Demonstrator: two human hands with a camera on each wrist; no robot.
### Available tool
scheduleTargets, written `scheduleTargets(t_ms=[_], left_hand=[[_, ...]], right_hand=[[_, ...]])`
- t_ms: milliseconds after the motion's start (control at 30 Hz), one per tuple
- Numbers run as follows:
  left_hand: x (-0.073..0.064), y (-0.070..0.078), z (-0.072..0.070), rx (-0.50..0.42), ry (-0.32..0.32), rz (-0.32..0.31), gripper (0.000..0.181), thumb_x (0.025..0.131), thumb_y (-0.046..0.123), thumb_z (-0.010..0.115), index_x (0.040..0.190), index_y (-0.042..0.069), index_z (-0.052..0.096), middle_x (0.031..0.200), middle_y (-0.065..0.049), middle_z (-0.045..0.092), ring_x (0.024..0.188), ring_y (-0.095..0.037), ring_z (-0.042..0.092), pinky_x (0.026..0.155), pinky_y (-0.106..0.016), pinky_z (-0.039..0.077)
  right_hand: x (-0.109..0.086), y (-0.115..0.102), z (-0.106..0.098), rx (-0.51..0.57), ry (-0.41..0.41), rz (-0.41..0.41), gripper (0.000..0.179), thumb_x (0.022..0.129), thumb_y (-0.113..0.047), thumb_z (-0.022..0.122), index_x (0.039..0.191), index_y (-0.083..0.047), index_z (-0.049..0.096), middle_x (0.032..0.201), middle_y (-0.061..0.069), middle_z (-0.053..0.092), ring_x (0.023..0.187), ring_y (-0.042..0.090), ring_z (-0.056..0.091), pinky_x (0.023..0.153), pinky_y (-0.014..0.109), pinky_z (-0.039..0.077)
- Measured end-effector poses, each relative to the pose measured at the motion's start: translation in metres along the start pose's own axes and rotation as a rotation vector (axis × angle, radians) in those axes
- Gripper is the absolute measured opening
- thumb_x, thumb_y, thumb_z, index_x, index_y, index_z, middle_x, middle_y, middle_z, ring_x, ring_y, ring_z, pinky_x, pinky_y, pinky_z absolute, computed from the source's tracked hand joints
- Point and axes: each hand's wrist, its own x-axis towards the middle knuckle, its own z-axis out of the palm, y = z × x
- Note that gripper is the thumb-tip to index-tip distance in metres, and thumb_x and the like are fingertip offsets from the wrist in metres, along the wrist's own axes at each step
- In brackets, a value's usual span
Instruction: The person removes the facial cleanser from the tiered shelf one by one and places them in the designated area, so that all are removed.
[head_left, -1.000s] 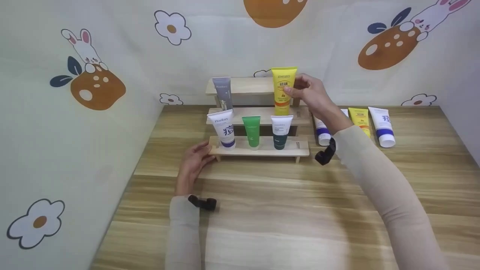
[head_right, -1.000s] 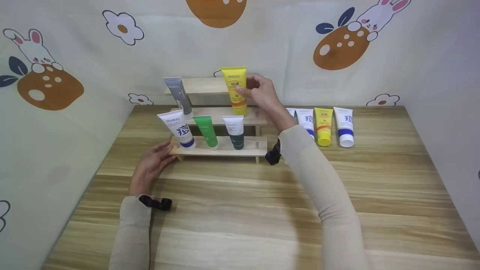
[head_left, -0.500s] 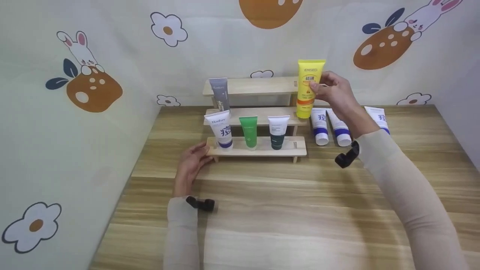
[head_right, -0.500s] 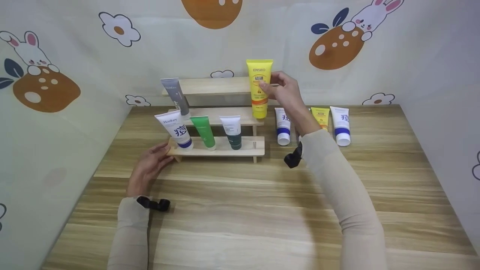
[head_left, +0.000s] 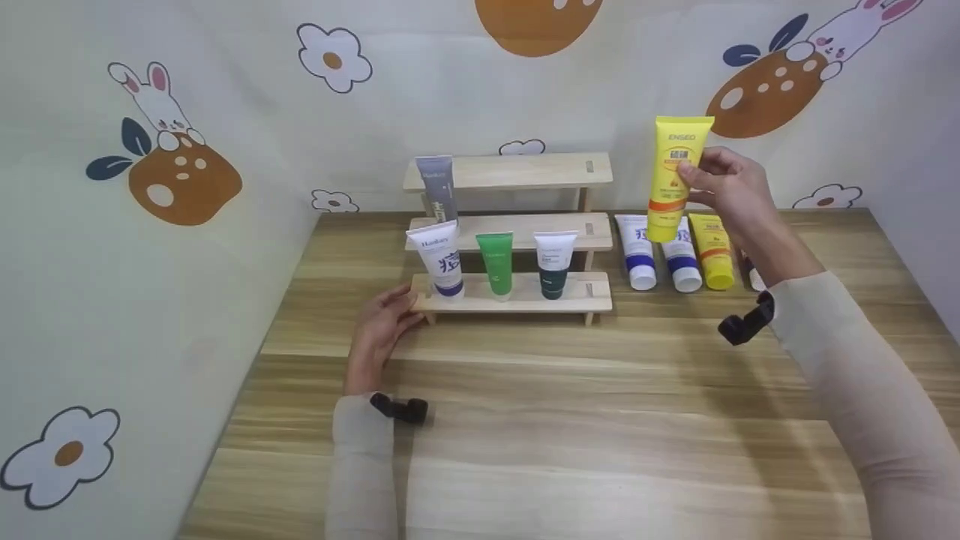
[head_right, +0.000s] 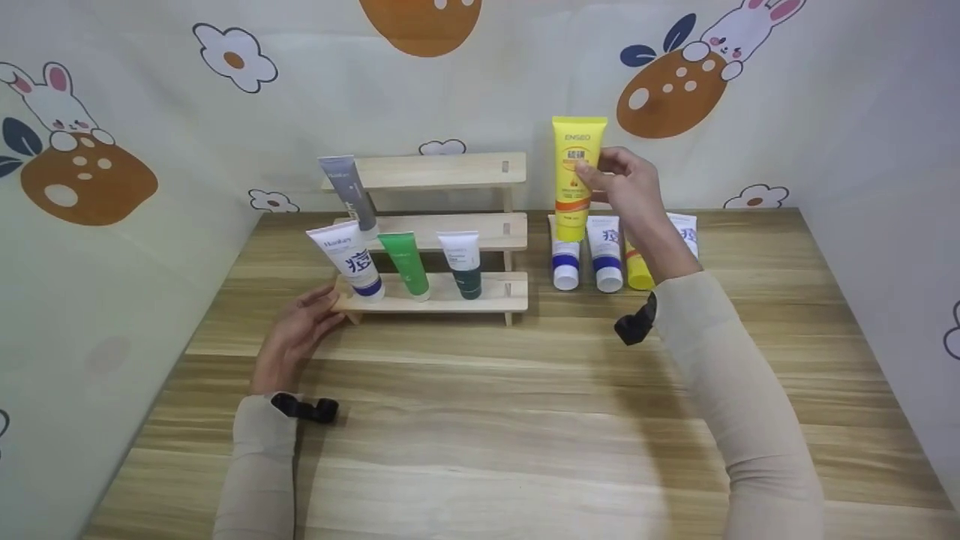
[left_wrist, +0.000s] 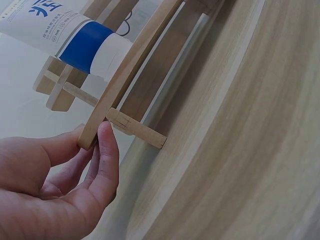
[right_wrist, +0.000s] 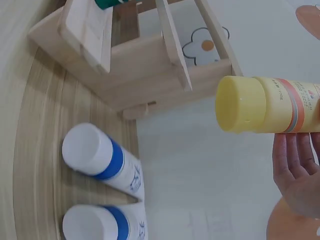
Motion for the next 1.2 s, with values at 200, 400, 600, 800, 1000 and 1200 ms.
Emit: scheduleTargets(t_ms=[200, 400, 600, 800, 1000, 1200], left_hand=[[-0.001, 0.001, 0.000, -0.007, 0.015, -0.003, 0.045, 0.102, 0.002, 0.052, 0.146, -0.003, 0.044, 0.146, -0.023, 0.048, 0.088, -0.011, 0.067, 0.084, -0.021, 0.062], [0.000, 0.000, 0.000, -0.008, 0.011, -0.010, 0.045, 0.102, 0.002, 0.051, 0.146, -0.003, 0.044, 0.142, -0.023, 0.050, 0.087, -0.012, 0.066, 0.084, -0.022, 0.063], [0.000, 0.000, -0.001, -0.003, 0.011, -0.013, 0.044, 0.102, 0.003, 0.052, 0.145, -0.003, 0.046, 0.142, -0.022, 0.051, 0.089, -0.013, 0.067, 0.086, -0.023, 0.062], [-0.001, 0.000, -0.002, 0.006, 0.017, -0.019, 0.044, 0.103, 0.004, 0.052, 0.145, -0.001, 0.046, 0.145, -0.021, 0.050, 0.095, -0.014, 0.067, 0.089, -0.024, 0.062], [0.002, 0.000, -0.001, 0.001, 0.007, -0.007, 0.045, 0.104, 0.006, 0.051, 0.147, -0.004, 0.043, 0.143, -0.020, 0.049, 0.091, -0.011, 0.065, 0.085, -0.021, 0.062], [0.002, 0.000, 0.000, -0.002, 0.005, -0.015, 0.046, 0.104, 0.006, 0.051, 0.147, -0.005, 0.042, 0.141, -0.019, 0.049, 0.090, -0.010, 0.064, 0.084, -0.020, 0.062]], right_hand=[[-0.002, 0.006, -0.020, 0.060, 0.059, 0.022, 0.055, 0.083, -0.035, 0.081, 0.128, -0.013, 0.058, 0.111, -0.006, 0.068, 0.101, 0.008, 0.067, 0.079, 0.014, 0.059], [-0.004, 0.019, -0.042, 0.102, 0.126, 0.073, 0.054, 0.081, -0.035, 0.083, 0.122, -0.014, 0.056, 0.105, -0.009, 0.072, 0.096, 0.007, 0.067, 0.076, 0.013, 0.059], [-0.002, 0.029, -0.062, 0.064, 0.174, 0.088, 0.054, 0.080, -0.038, 0.083, 0.120, -0.017, 0.054, 0.102, -0.013, 0.071, 0.095, 0.005, 0.067, 0.075, 0.012, 0.059], [-0.003, 0.037, -0.081, 0.066, 0.210, 0.077, 0.054, 0.079, -0.038, 0.084, 0.119, -0.018, 0.054, 0.098, -0.014, 0.072, 0.089, 0.003, 0.069, 0.073, 0.011, 0.059], [0.000, 0.043, -0.104, 0.018, 0.286, 0.137, 0.052, 0.078, -0.042, 0.084, 0.117, -0.021, 0.056, 0.103, -0.010, 0.063, 0.087, 0.004, 0.064, 0.068, 0.011, 0.058], [0.003, 0.057, -0.129, -0.244, 0.353, 0.275, 0.061, 0.070, -0.065, 0.074, 0.119, -0.036, 0.054, 0.108, -0.016, 0.052, 0.098, 0.004, 0.056, 0.075, 0.006, 0.054]])
